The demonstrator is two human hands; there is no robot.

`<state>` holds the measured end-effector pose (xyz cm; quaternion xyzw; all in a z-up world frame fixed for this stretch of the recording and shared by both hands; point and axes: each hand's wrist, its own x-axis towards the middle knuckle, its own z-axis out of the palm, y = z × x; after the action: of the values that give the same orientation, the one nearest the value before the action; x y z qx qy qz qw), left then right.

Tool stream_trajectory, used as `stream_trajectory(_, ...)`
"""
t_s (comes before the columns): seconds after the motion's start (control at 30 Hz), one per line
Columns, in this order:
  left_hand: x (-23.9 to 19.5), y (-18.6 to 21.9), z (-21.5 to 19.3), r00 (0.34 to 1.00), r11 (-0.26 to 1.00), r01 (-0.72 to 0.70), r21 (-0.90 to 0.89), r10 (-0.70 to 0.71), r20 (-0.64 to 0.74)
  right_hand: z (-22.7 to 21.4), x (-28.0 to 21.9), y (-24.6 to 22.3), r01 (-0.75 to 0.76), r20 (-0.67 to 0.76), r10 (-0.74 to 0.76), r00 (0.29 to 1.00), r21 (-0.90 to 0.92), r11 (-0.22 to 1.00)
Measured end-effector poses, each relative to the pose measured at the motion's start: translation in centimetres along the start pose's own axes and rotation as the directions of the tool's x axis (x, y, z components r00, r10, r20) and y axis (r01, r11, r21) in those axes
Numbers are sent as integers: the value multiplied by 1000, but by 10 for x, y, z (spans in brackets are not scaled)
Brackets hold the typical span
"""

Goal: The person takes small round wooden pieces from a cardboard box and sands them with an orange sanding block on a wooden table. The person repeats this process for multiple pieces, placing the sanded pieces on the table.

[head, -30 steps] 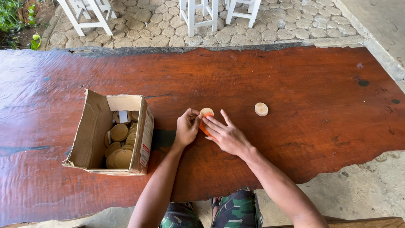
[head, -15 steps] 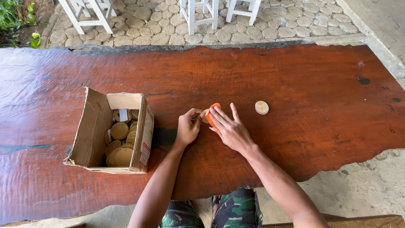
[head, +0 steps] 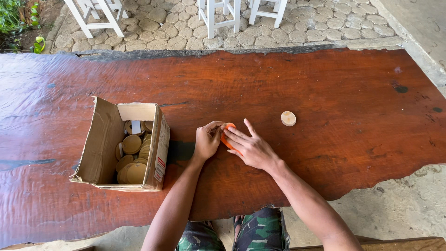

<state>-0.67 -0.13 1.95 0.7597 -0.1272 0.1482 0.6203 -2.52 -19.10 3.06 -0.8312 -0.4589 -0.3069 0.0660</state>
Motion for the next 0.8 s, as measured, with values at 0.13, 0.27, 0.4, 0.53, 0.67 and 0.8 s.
stream_trajectory(0.13, -2, -9, 3, 1000, 1000, 0, 18, -1, 11, 4, -2, 8, -65, -33, 63, 997, -89, 994)
stream_trajectory(0.27, -1, 0, 1, 1000, 1000, 1, 1, -1, 0, 3, -3, 3, -37, -21, 36, 999, -50, 998)
stream_trajectory(0.4, -1, -14, 2, 1000, 1000, -11, 15, 11, -4, 4, -1, 3, -47, 8, 47, 999, -40, 998)
stream_trajectory(0.53, -3, -5, 2, 1000, 1000, -11, 10, 11, -10, 1, -4, 7, -136, 6, 136, 991, -60, 989)
stream_trajectory(0.67, -2, -14, 2, 999, 1000, 16, 10, -16, -31, 8, -5, 4, -37, 24, 38, 999, -13, 999)
stream_trajectory(0.8, 0, -10, 3, 999, 1000, 8, 6, -7, -53, 3, -5, 11, -123, 15, 124, 992, -78, 989)
